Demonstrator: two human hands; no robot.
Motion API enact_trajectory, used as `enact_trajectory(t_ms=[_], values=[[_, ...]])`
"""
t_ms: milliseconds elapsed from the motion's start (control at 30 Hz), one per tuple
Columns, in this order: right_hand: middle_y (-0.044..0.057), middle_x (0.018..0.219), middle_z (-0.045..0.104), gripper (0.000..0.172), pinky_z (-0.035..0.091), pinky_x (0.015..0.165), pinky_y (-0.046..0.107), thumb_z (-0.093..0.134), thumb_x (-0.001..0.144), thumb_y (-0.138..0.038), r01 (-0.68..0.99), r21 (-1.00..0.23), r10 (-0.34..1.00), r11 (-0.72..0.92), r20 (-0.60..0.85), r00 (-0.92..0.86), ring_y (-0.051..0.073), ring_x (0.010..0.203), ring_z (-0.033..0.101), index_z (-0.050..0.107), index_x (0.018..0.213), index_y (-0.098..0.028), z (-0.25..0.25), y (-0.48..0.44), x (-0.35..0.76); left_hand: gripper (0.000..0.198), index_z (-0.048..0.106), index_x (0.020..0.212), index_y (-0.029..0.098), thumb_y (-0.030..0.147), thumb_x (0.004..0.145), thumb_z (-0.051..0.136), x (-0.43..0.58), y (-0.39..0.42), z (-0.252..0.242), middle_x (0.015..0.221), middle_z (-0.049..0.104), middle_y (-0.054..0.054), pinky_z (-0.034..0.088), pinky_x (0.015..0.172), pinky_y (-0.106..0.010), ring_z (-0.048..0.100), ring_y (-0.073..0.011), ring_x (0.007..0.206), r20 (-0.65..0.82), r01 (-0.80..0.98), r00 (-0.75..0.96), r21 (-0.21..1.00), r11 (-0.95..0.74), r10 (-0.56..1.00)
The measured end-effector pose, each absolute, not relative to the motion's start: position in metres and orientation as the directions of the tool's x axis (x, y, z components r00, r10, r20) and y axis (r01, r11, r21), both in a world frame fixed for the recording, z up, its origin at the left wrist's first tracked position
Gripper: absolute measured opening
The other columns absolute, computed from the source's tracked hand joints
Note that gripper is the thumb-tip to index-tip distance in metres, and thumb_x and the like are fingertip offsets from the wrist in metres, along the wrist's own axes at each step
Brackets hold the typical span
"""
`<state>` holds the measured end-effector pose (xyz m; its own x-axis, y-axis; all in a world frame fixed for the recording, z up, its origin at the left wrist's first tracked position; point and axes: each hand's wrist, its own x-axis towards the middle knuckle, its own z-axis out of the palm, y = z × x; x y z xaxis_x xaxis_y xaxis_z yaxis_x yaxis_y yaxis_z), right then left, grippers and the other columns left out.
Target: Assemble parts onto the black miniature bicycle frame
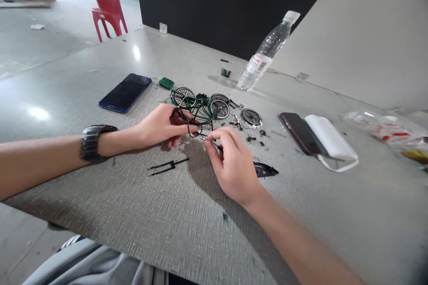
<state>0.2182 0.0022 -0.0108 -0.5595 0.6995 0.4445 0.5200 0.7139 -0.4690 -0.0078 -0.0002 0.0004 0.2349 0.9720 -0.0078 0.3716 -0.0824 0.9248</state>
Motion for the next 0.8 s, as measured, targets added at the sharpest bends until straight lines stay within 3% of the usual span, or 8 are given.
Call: enact_trajectory(t_ms=[233,567,800], values=[[0.010,0.106,0.066,0.015,0.049,0.083,0.037,0.048,0.107,-0.030,0.513,-0.418,0.662,0.750,0.470,-0.584,0.022,0.099,0.063,0.058,0.105,-0.019,-0.0117,0.0033,0.2190,0.033,0.063,0.084,0.016,0.047,0.095,0.068,-0.0062,-0.0004,0.0038,0.049,0.064,-0.002,0.048,0.036,-0.020,0.057,-0.0120,0.037,-0.055,0.358,0.236,0.933,-0.035,0.970],[0.009,0.105,0.066,0.016,0.049,0.073,0.032,0.049,0.107,-0.031,0.527,-0.360,0.638,0.770,0.467,-0.612,0.020,0.094,0.064,0.059,0.104,-0.018,-0.0100,-0.0001,0.2189,0.030,0.066,0.085,0.014,0.043,0.093,0.069,-0.0047,0.0001,0.0061,0.049,0.062,-0.001,0.043,0.034,-0.018,0.054,-0.0097,0.036,-0.072,0.293,0.201,0.956,0.011,0.977],[0.009,0.102,0.067,0.010,0.053,0.075,0.030,0.053,0.105,-0.024,0.497,-0.278,0.551,0.822,0.608,-0.572,0.019,0.096,0.067,0.059,0.103,-0.016,-0.0094,0.0015,0.2188,0.023,0.067,0.093,0.014,0.035,0.088,0.074,-0.0033,-0.0015,0.0074,0.053,0.061,0.004,0.048,0.043,-0.015,0.057,-0.0079,0.044,-0.074,0.282,0.328,0.959,-0.023,0.942]])
